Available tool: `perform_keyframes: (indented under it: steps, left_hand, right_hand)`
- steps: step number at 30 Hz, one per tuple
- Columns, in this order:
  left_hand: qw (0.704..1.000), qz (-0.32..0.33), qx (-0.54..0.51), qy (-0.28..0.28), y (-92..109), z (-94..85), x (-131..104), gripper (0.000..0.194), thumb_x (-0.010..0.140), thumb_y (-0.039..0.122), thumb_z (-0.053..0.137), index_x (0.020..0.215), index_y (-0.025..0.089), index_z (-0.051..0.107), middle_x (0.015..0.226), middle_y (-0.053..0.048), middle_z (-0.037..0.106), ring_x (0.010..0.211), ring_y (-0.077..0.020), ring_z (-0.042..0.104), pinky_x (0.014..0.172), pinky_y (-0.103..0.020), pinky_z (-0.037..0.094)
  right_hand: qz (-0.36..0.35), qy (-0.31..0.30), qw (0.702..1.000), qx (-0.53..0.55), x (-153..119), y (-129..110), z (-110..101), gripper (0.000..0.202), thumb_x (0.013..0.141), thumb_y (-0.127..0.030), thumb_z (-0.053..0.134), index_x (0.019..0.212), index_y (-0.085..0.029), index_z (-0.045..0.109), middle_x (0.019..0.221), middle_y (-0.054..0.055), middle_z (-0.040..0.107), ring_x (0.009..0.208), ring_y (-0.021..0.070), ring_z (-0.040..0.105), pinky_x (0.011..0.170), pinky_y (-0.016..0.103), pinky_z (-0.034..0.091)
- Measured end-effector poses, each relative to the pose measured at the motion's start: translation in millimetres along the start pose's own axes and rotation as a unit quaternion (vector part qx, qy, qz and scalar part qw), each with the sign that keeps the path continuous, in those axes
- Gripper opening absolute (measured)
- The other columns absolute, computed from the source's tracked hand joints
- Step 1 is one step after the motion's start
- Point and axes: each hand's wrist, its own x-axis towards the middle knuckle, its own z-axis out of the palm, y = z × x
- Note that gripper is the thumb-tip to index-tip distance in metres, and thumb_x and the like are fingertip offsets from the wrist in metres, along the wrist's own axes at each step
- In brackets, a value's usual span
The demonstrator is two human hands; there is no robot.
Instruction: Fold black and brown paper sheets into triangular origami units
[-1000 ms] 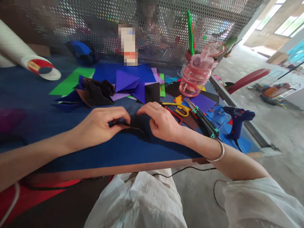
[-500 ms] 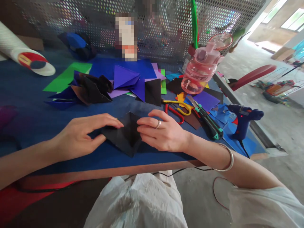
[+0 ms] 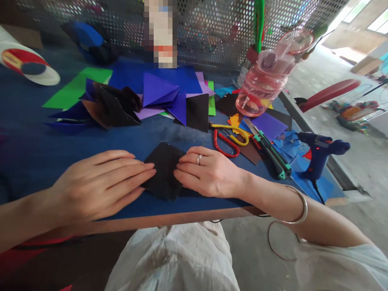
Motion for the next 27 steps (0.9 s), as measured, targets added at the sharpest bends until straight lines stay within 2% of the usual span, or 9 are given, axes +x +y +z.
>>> perform_keyframes:
  steps: [4,8,11,15,18,20,24,27]
  left_hand:
    - [1.0,0.003,0.017,-0.006,5.6,-6.7,5.2,0.01,0.09,0.007,0.064,0.092,0.008,0.074,0.089,-0.009,0.079,0.078,-0.023,0.071,0.08,-0.043,0.058]
    - [0.996,-0.071,-0.05,-0.022,9.0,-9.3,9.0,0.014,0.092,0.007,0.059,0.084,0.009,0.071,0.089,-0.01,0.075,0.082,-0.0232,0.068,0.082,-0.042,0.057]
    - [0.982,-0.146,-0.118,-0.025,10.4,-8.8,7.9,0.015,0.093,0.01,0.06,0.08,0.013,0.066,0.087,-0.007,0.071,0.081,-0.0203,0.064,0.079,-0.039,0.055]
    - [0.964,-0.201,-0.17,-0.037,11.1,-7.4,7.3,0.02,0.096,0.016,0.059,0.076,0.017,0.06,0.081,-0.003,0.065,0.077,-0.0178,0.06,0.076,-0.037,0.049]
    - [0.965,-0.216,-0.143,-0.041,10.3,-4.6,8.5,0.028,0.099,0.018,0.055,0.071,0.018,0.056,0.071,-0.001,0.059,0.068,-0.0169,0.055,0.071,-0.036,0.045]
    - [0.968,-0.229,-0.088,-0.058,9.6,-2.3,9.1,0.032,0.1,0.023,0.053,0.068,0.019,0.053,0.065,-0.001,0.055,0.064,-0.0179,0.053,0.066,-0.036,0.043]
    - [0.965,-0.247,0.038,-0.082,9.6,-0.3,10.6,0.03,0.098,0.031,0.055,0.07,0.02,0.054,0.066,-0.002,0.054,0.063,-0.0225,0.054,0.061,-0.04,0.042]
    - [0.969,-0.236,0.044,-0.056,10.7,-0.9,12.9,0.014,0.097,0.024,0.057,0.091,0.013,0.064,0.089,-0.01,0.068,0.078,-0.027,0.064,0.069,-0.043,0.05]
  right_hand:
    - [0.01,0.031,0.999,0.014,0.8,-4.2,0.4,0.022,0.102,-0.011,0.051,0.099,-0.012,0.072,0.097,0.006,0.081,0.093,0.0166,0.075,0.091,0.033,0.061]
    - [0.047,0.026,0.997,0.047,2.0,-7.3,1.2,0.021,0.102,-0.014,0.051,0.098,-0.011,0.072,0.089,0.006,0.08,0.087,0.0181,0.075,0.086,0.035,0.06]
    - [0.126,0.038,0.985,0.116,3.6,-8.3,3.7,0.017,0.101,-0.021,0.058,0.094,-0.012,0.071,0.082,0.005,0.078,0.079,0.0167,0.074,0.081,0.033,0.058]
    - [0.268,0.048,0.942,0.195,9.1,-7.8,9.1,0.016,0.099,-0.029,0.064,0.093,-0.016,0.071,0.079,0.002,0.075,0.074,0.013,0.07,0.075,0.027,0.053]
    - [0.37,0.027,0.898,0.238,15.1,-5.9,13.8,0.013,0.096,-0.031,0.069,0.095,-0.018,0.07,0.079,-0.001,0.075,0.07,0.011,0.068,0.067,0.023,0.048]
    - [0.413,0.003,0.877,0.245,18.9,-4.6,16.9,0.014,0.094,-0.031,0.071,0.098,-0.018,0.069,0.074,-0.004,0.072,0.066,0.0104,0.065,0.064,0.024,0.045]
    - [0.434,-0.033,0.878,0.201,23.9,-3.9,21.6,0.02,0.094,-0.031,0.071,0.108,-0.018,0.066,0.069,-0.005,0.065,0.064,0.0113,0.059,0.067,0.027,0.04]
    - [0.428,-0.053,0.887,0.167,24.7,-3.7,23.5,0.028,0.091,-0.03,0.074,0.114,-0.018,0.062,0.076,-0.003,0.064,0.07,0.0136,0.059,0.07,0.029,0.039]
